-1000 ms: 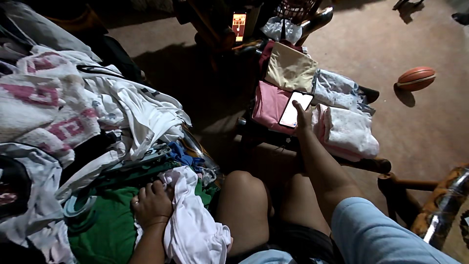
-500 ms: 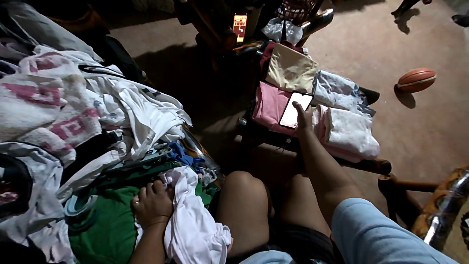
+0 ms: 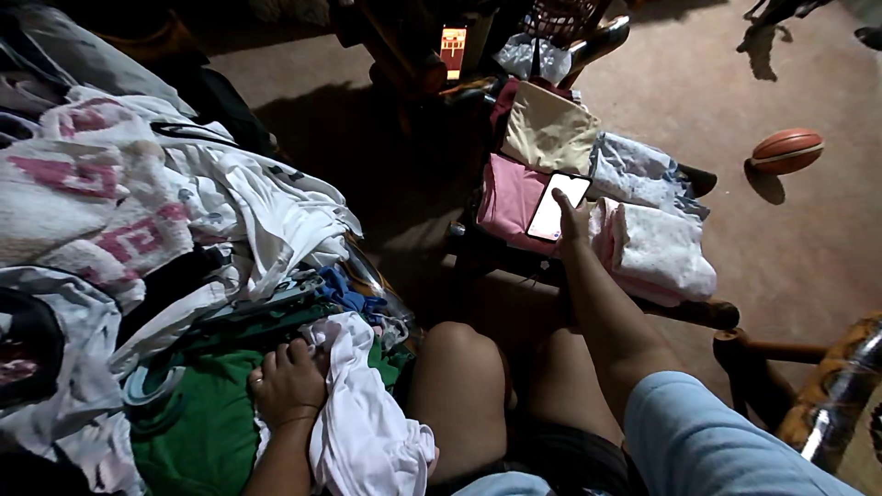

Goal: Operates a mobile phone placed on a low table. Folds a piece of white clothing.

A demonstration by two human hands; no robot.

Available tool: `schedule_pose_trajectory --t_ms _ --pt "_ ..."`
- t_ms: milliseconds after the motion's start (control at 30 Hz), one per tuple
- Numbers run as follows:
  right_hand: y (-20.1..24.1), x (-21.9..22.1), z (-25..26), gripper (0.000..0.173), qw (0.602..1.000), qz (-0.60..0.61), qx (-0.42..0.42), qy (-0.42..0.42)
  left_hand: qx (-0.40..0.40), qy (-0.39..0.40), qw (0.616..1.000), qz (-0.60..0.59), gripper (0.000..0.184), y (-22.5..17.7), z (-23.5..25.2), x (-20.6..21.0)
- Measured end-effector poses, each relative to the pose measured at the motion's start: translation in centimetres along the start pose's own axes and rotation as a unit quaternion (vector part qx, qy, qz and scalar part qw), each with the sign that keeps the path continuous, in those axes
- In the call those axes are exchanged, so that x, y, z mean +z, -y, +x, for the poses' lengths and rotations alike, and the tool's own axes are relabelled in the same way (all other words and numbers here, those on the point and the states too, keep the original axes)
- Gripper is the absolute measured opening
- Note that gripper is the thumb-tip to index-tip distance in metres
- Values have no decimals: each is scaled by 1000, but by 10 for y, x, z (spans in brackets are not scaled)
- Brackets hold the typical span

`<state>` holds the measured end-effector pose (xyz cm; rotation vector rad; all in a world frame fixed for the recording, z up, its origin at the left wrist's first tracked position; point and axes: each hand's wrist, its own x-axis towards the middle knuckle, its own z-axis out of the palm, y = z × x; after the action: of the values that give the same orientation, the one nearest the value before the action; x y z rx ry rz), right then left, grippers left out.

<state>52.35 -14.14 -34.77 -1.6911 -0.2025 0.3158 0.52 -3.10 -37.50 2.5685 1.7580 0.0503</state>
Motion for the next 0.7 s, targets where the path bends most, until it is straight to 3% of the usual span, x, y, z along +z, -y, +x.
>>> schedule_pose_trajectory --t_ms 133,233,367,533,700 --pt "-6 -3 15 85 1000 2 15 21 -3 4 1000 4 32 1 1 1" --pt "-10 -7 35 78 996 -15 58 66 -11 18 1000 7 33 1 1 2" --pt "-10 -16 49 74 983 -132 92 91 -12 20 1000 -7 37 2 -1 4" --pt "12 -35 19 71 974 -201 63 83 -4 13 1000 -2 37 2 -1 1" --pt "-3 -80 -31 63 949 -221 88 207 -3 13 1000 8 41 2 -2 -1"
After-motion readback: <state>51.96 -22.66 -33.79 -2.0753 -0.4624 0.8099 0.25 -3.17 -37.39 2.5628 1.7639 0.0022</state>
